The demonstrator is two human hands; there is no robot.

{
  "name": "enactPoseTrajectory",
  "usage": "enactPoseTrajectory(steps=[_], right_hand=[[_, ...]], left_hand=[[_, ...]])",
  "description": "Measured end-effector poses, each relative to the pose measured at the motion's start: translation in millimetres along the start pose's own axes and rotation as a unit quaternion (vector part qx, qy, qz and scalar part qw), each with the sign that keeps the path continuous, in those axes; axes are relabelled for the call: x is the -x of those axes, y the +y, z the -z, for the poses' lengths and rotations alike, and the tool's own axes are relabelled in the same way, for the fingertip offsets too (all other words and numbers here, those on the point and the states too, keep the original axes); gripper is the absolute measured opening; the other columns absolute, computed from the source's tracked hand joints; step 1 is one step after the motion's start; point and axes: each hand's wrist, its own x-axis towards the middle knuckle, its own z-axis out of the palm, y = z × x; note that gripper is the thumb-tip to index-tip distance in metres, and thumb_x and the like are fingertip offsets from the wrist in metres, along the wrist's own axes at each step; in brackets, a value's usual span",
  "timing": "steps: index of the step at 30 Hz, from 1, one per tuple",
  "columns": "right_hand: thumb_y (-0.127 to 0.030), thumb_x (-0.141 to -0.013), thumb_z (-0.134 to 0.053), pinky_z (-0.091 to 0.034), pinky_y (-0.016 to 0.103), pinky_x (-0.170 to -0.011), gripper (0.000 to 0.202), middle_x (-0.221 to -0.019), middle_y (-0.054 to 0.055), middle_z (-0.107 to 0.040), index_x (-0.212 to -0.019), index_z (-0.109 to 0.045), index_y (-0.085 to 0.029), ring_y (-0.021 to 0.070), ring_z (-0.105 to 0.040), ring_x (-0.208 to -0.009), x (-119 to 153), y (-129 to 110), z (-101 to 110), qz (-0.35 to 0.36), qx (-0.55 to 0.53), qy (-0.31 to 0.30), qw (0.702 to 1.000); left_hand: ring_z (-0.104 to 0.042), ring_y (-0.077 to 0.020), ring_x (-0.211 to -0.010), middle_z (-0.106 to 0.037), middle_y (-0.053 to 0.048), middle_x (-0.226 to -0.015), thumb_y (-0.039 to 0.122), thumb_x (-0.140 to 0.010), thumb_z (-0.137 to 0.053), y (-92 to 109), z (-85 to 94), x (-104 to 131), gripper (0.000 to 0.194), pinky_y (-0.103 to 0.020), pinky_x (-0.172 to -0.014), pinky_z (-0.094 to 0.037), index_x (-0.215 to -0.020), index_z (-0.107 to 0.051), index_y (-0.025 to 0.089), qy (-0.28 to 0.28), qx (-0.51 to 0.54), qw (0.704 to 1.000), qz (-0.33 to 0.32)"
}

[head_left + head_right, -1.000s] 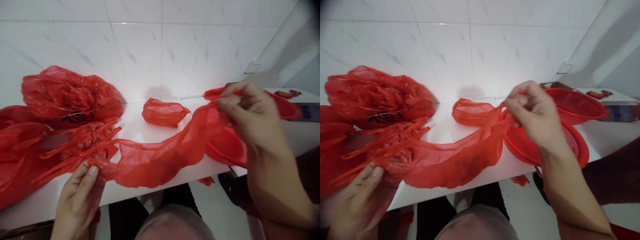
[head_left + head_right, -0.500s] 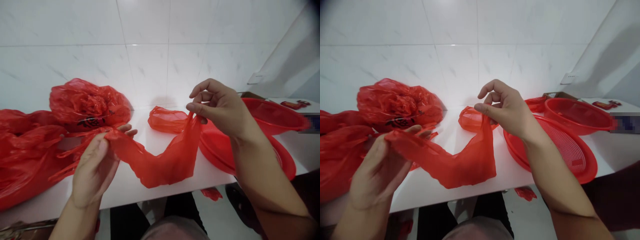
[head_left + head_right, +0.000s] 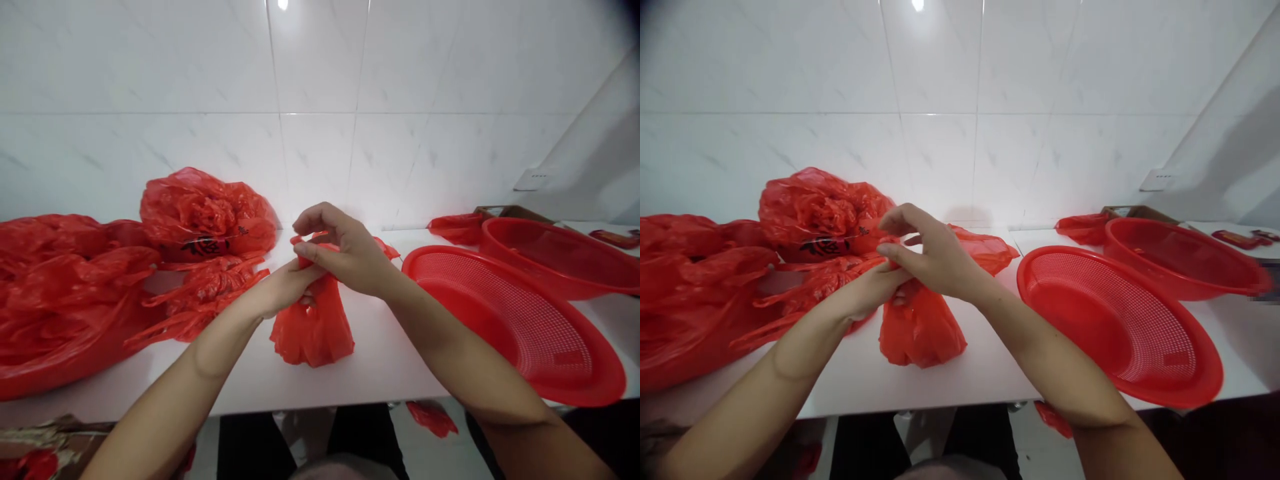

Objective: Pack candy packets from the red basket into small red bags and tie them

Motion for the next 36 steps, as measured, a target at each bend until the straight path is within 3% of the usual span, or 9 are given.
enactPoseTrajectory(steps=[5,8,13,16,18,23,27,32,36], right_hand=[[-0.039,-0.087,-0.059,-0.050,0.032,-0.069,0.023,-0.086,0.001,-0.061,-0.103,-0.056,-0.023,0.0143,-0.058,-0.077,18,43,10,-0.113,0.039,-0.045,0.992],[-0.035,-0.091,-0.055,-0.047,0.029,-0.061,0.014,-0.075,-0.001,-0.058,-0.088,-0.055,-0.022,0.0121,-0.055,-0.066,36,36,8,-0.111,0.012,-0.003,0.994],[-0.026,-0.089,-0.060,-0.051,0.032,-0.075,0.004,-0.089,-0.001,-0.064,-0.091,-0.058,-0.025,0.0142,-0.061,-0.082,54,9,-2,-0.024,-0.078,-0.033,0.996],[-0.035,-0.093,-0.052,-0.048,0.033,-0.086,0.013,-0.099,0.001,-0.063,-0.100,-0.059,-0.026,0.0155,-0.059,-0.096,51,27,-7,-0.055,-0.084,0.078,0.992],[-0.043,-0.096,-0.044,-0.048,0.033,-0.085,0.026,-0.097,0.002,-0.063,-0.109,-0.058,-0.026,0.0162,-0.059,-0.096,47,50,-13,-0.125,-0.109,0.067,0.984],[-0.051,-0.094,-0.044,-0.045,0.029,-0.064,0.033,-0.072,-0.002,-0.051,-0.109,-0.058,-0.026,0.0125,-0.049,-0.063,52,86,-30,-0.224,-0.202,0.035,0.953],[-0.047,-0.092,-0.050,-0.037,0.025,-0.055,0.027,-0.063,-0.006,-0.041,-0.101,-0.056,-0.023,0.0091,-0.038,-0.053,59,83,-29,-0.229,-0.249,-0.045,0.940],[-0.050,-0.094,-0.045,-0.043,0.027,-0.069,0.038,-0.071,-0.002,-0.049,-0.073,-0.045,-0.019,0.0113,-0.050,-0.069,70,89,-16,-0.205,-0.150,-0.015,0.967],[-0.056,-0.092,-0.043,-0.048,0.030,-0.076,0.040,-0.077,0.001,-0.059,-0.076,-0.049,-0.019,0.0150,-0.058,-0.078,98,128,4,-0.267,-0.054,0.067,0.960]], left_hand=[[-0.041,-0.0064,-0.046,-0.043,0.007,-0.053,0.050,-0.081,-0.063,-15,13.3,-6,0.032,-0.017,-0.044,-0.037,-0.082,-0.062,0.018,0.062,0.066,0.996,0.024],[-0.044,-0.0079,-0.045,-0.047,0.006,-0.052,0.049,-0.084,-0.060,-18,17.4,-6,0.031,-0.019,-0.044,-0.039,-0.086,-0.063,0.018,0.040,0.075,0.996,0.002],[-0.060,-0.0152,-0.067,-0.065,-0.003,-0.069,0.037,-0.084,-0.061,-11,16.5,4,0.024,-0.028,-0.066,-0.050,-0.074,-0.070,0.018,-0.072,-0.059,0.994,-0.064],[-0.062,-0.0166,-0.073,-0.071,-0.004,-0.084,0.031,-0.080,-0.065,-8,14.5,8,0.015,-0.029,-0.068,-0.051,-0.086,-0.074,0.020,-0.081,-0.133,0.984,-0.081],[-0.061,-0.0163,-0.073,-0.071,-0.005,-0.087,0.024,-0.080,-0.061,-11,13.3,7,0.012,-0.028,-0.067,-0.051,-0.083,-0.072,0.018,-0.087,-0.158,0.978,-0.103],[-0.053,-0.0115,-0.062,-0.058,0.002,-0.069,0.002,-0.071,-0.047,-38,9.4,-5,0.020,-0.023,-0.057,-0.042,-0.072,-0.056,0.019,0.096,-0.325,0.907,-0.248],[-0.061,-0.0150,-0.083,-0.062,-0.005,-0.099,0.003,-0.078,-0.045,-51,3.6,-8,0.022,-0.025,-0.066,-0.046,-0.087,-0.057,0.020,0.163,-0.334,0.870,-0.323],[-0.063,-0.0176,-0.095,-0.068,-0.004,-0.101,0.027,-0.095,-0.044,-58,12.8,5,0.022,-0.030,-0.086,-0.046,-0.103,-0.064,0.023,0.087,-0.331,0.907,-0.245],[-0.061,-0.0149,-0.066,-0.067,-0.001,-0.072,0.038,-0.098,-0.036,-95,33.7,27,0.037,-0.026,-0.065,-0.047,-0.082,-0.063,0.020,0.107,-0.312,0.933,-0.141]])
